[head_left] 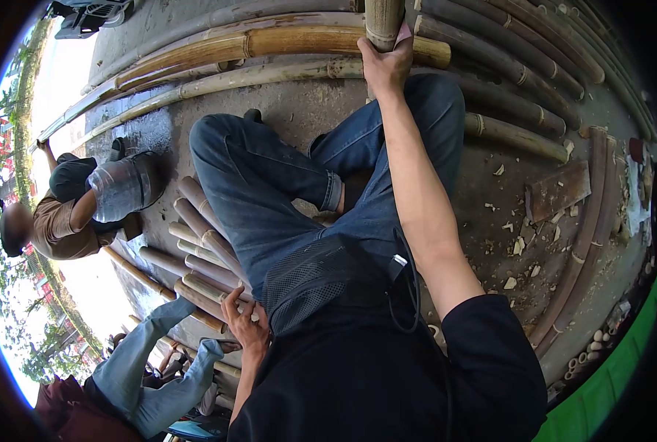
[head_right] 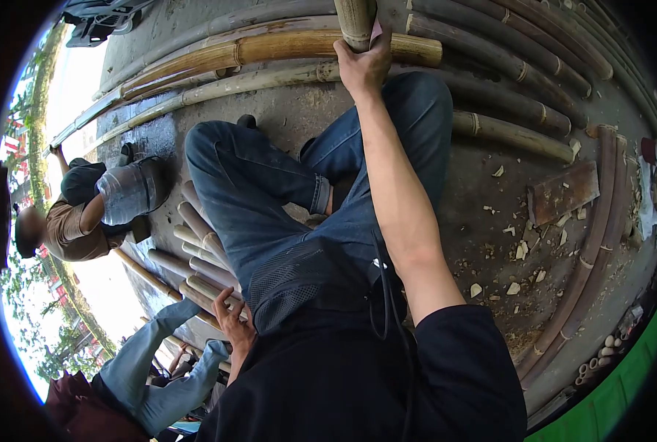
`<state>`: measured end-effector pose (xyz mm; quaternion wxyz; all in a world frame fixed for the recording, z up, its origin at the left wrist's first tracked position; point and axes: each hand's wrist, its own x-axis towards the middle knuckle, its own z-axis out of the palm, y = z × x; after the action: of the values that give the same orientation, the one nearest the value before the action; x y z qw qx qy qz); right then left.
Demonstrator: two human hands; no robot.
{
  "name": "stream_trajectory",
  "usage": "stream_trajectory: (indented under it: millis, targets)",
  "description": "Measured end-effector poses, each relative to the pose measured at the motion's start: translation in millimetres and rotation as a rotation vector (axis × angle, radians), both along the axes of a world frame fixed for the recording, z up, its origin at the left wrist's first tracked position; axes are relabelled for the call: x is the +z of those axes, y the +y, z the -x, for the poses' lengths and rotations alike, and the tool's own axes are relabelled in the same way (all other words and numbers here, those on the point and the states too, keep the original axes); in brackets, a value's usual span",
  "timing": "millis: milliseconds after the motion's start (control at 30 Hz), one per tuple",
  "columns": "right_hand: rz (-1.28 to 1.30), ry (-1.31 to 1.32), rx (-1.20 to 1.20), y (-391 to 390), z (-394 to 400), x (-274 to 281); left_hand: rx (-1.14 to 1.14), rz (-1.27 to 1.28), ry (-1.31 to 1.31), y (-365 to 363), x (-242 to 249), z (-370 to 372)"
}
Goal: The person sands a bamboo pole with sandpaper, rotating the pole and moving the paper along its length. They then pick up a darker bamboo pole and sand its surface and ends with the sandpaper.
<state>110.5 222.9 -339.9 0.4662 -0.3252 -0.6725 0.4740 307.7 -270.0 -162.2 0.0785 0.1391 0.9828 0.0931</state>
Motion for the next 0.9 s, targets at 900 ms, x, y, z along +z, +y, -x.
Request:
stream_trajectory:
  millis: [900]
  targets:
    - [0.012, 0.0, -0.013, 5.0, -1.8, -5.2, 0.679, -0.456, -0.883, -56.0, 9.6, 20.4]
